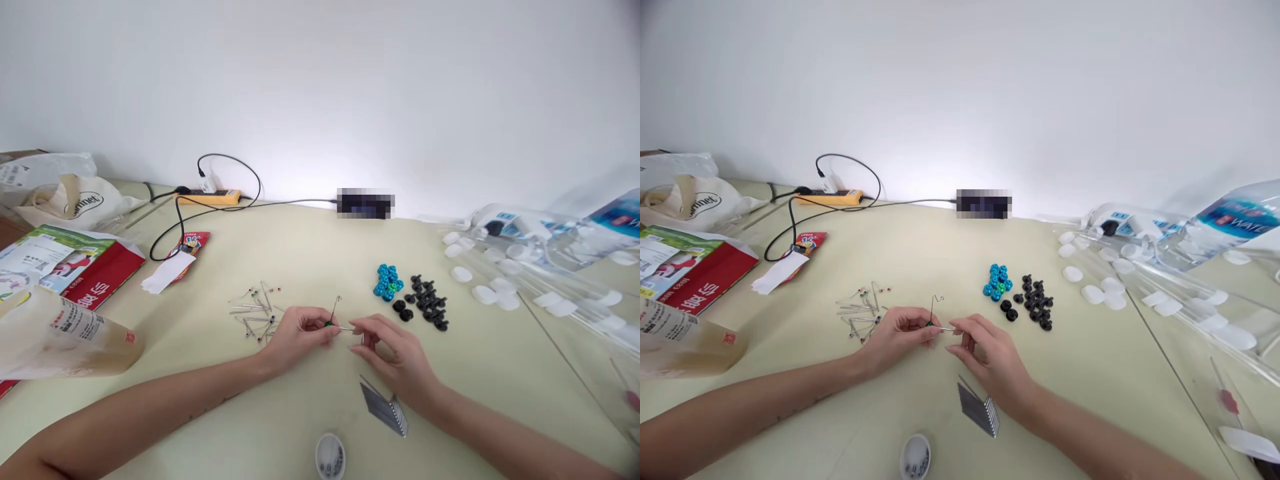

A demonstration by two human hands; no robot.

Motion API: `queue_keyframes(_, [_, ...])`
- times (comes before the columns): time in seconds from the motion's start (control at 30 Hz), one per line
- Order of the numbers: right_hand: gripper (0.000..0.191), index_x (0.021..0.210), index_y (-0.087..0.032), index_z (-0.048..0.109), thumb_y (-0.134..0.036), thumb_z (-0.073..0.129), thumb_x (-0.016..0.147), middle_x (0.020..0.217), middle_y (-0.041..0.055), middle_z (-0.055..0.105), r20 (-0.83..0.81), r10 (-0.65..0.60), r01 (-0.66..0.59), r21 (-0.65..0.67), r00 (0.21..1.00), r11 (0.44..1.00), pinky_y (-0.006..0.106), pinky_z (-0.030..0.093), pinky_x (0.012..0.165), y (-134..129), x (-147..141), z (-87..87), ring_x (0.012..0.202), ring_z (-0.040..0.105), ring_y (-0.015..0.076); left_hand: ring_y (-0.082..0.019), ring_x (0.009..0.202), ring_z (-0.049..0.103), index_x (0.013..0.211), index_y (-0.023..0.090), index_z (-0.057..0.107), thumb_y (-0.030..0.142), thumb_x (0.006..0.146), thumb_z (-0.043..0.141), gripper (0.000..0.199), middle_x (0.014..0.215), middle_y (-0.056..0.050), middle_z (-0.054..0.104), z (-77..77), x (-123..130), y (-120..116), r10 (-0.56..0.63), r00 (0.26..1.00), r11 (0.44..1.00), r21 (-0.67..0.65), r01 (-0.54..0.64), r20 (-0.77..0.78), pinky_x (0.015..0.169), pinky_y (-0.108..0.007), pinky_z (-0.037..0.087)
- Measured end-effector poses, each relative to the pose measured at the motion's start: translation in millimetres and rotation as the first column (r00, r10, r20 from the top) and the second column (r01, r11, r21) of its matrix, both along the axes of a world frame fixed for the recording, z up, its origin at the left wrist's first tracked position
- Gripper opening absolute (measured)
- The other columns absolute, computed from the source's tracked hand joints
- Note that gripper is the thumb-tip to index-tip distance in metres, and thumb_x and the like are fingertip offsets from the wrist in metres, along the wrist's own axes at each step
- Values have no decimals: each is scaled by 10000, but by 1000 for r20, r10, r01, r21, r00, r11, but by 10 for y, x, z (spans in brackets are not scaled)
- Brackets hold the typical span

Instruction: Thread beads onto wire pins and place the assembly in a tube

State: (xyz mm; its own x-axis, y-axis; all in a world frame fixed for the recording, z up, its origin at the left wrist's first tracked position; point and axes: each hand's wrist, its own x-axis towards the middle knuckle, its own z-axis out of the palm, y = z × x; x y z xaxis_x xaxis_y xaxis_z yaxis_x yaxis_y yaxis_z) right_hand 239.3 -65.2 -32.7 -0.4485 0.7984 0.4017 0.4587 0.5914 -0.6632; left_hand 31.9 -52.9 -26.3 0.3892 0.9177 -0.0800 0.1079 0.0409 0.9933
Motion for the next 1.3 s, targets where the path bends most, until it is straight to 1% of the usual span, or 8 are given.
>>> queue_keyframes(0.17, [206, 1040, -225, 630, -177, 490, 897, 870, 58, 654, -16, -15, 16, 94, 1000, 995, 263, 526, 604, -4, -7, -30, 705, 625, 153, -131, 621, 552, 793, 139, 668, 376, 789, 604, 246, 657, -18, 612, 21, -14, 12, -4, 1000, 1000, 2, 4, 19, 648, -238, 441])
queue_keyframes(0.37, [220, 1014, -240, 673, -181, 504, 887, 849, 48, 668, -73, -7, 7, 10, 997, 1000, 269, 533, 591, -24, 6, -41, 702, 628, 158, -125, 597, 533, 796, 145, 661, 378, 790, 600, 241, 629, -3, 586, -14, 11, 13, -8, 1000, 999, 40, 9, -26, 623, -233, 425])
queue_keyframes(0.63, [190, 920, -203, 708, -243, 525, 886, 760, 35, 668, -189, -67, 16, -264, 980, 964, 260, 543, 595, 27, 21, 27, 608, 610, 133, -112, 564, 489, 781, 155, 659, 345, 798, 582, 206, 592, 12, 547, -72, 84, 130, -16, 999, 995, 99, 19, -27, 582, -221, 399])
queue_keyframes(0.93, [221, 926, -185, 632, -342, 477, 910, 655, 8, 624, -273, -88, -77, -540, 958, 838, 238, 524, 464, 52, 5, -12, 488, 577, 113, -101, 560, 465, 784, 150, 663, 322, 803, 572, 196, 612, 8, 526, -45, 26, 58, -57, 996, 993, 99, 63, -65, 556, -211, 384])
queue_keyframes(1.0, [197, 931, -193, 614, -317, 461, 922, 667, 10, 612, -205, -78, -23, -449, 976, 893, 238, 509, 474, 54, 18, -11, 494, 561, 109, -99, 563, 460, 770, 145, 659, 317, 805, 572, 195, 607, 8, 519, -29, 29, 56, -70, 997, 994, 85, 73, -42, 565, -212, 384])
queue_keyframes(1.1, [143, 919, -205, 628, -245, 491, 908, 876, 64, 614, 14, -67, 68, -42, 998, 997, 260, 480, 562, 62, 68, -42, 633, 567, 124, -99, 566, 457, 764, 140, 653, 313, 807, 575, 195, 594, 10, 514, -16, 39, 66, -67, 998, 996, 57, 67, -9, 575, -215, 383])
queue_keyframes(1.2, [145, 956, -219, 635, -179, 516, 884, 1001, 80, 578, 212, -145, 69, 331, 966, 941, 283, 444, 608, 67, 129, -106, 730, 550, 147, -100, 562, 457, 761, 139, 649, 309, 805, 578, 189, 585, 10, 519, -17, 47, 80, -52, 999, 998, 29, 52, 1, 573, -217, 379])
queue_keyframes(1.3, [176, 977, -219, 626, -135, 508, 877, 923, 57, 584, 286, -164, 23, 439, 944, 898, 277, 426, 612, 66, 160, -160, 726, 531, 146, -100, 557, 455, 749, 142, 646, 299, 805, 578, 179, 571, 12, 518, -25, 51, 85, -50, 999, 998, 28, 50, -11, 565, -215, 371])
